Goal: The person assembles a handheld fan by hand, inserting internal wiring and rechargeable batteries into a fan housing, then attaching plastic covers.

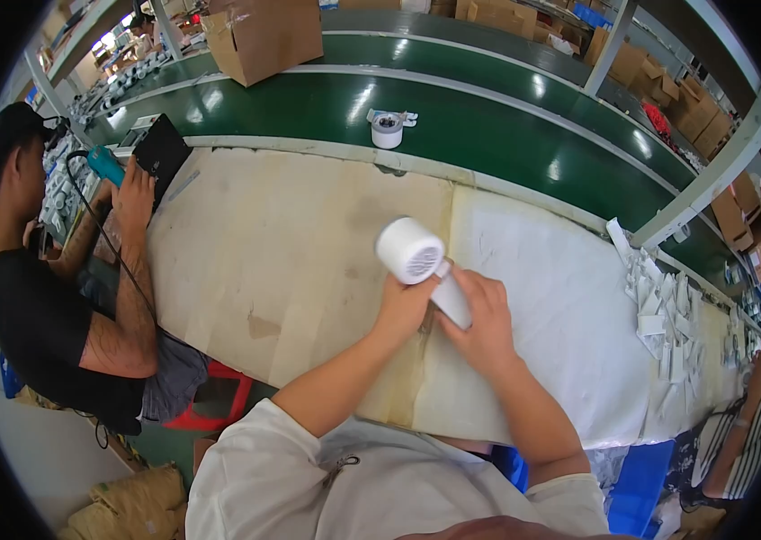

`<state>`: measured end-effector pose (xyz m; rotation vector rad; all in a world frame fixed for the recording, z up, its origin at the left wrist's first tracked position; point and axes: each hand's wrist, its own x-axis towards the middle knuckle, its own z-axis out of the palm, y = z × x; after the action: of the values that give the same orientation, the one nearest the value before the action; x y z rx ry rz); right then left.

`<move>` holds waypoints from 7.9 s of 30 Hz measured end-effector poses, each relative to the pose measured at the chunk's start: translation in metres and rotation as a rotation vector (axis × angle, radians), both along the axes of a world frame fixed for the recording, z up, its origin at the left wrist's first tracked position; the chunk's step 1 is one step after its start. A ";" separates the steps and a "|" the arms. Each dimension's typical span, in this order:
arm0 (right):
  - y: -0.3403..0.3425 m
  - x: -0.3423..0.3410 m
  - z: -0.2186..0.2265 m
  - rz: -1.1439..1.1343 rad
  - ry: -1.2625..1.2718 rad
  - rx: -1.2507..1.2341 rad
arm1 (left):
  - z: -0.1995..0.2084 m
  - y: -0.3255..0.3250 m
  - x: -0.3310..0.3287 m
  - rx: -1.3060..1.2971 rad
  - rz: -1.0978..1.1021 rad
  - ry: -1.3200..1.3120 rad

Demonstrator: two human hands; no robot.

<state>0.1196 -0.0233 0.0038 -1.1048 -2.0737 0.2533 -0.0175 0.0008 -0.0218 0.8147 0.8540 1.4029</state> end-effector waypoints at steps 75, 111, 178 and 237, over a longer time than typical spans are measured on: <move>0.043 0.083 -0.002 0.150 1.315 -0.491 | 0.040 0.017 0.019 0.159 -0.282 0.452; 0.017 0.082 -0.010 -0.129 0.308 -0.287 | 0.038 0.007 0.004 -0.209 -0.438 -0.121; 0.002 0.000 0.028 -0.188 -0.038 0.110 | 0.018 -0.001 0.011 0.038 -0.035 -0.417; -0.009 0.023 0.036 -0.095 -0.004 0.176 | 0.024 -0.006 0.011 0.210 -0.096 -0.353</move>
<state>0.1425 -0.0319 0.0399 -1.0934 -1.9987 0.0215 -0.0061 -0.0051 0.0022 0.7250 0.3963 1.5099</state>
